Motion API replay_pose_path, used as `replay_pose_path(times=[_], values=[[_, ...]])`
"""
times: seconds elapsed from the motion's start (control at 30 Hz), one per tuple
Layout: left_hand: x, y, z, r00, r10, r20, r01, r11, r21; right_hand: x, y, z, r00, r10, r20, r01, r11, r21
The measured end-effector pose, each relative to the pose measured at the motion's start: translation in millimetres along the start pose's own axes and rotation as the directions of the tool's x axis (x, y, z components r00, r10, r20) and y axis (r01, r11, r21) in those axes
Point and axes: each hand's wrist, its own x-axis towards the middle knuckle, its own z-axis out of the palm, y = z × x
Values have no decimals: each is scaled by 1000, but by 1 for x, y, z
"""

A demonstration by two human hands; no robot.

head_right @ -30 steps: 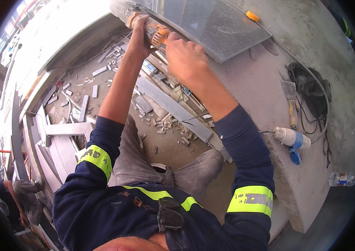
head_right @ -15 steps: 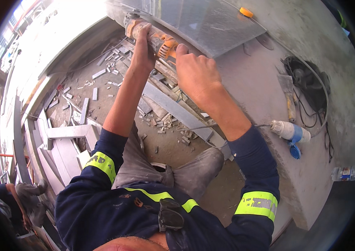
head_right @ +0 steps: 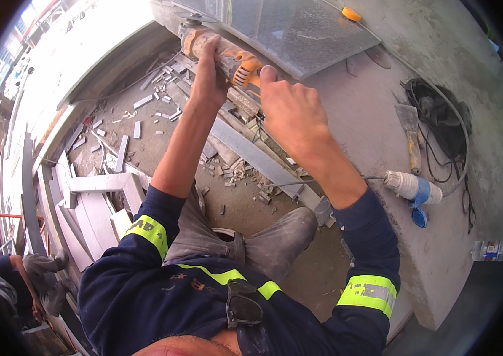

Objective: The person uses an angle grinder to grind the edge of a large stone slab. The person holds the tool with both hands and moves it along the slab's edge, generating dust. The person briefly pauses to wipe the slab with a cloth before resuming grinding.

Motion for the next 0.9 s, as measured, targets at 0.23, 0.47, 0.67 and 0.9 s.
replay_pose_path(times=[0.23, 0.47, 0.67, 0.9], values=[[-5, -2, 2, 1000, -17, -2, 17, 998, 54, -6, 2, 0, 1000, -5, -2, 5, 1000, 4], [8, 15, -3, 1000, -6, 21, 4, 997, 79, 22, -8, 7, 999, -37, -31, 37, 999, 21], [27, 34, -14, 998, -50, 30, 43, 979, 198, 51, -20, 9, 999, -9, 36, 4, 992, 123], [63, 49, -34, 992, -128, -5, 127, 974, 188, 80, -40, 4, 999, -8, 48, 6, 999, 42]])
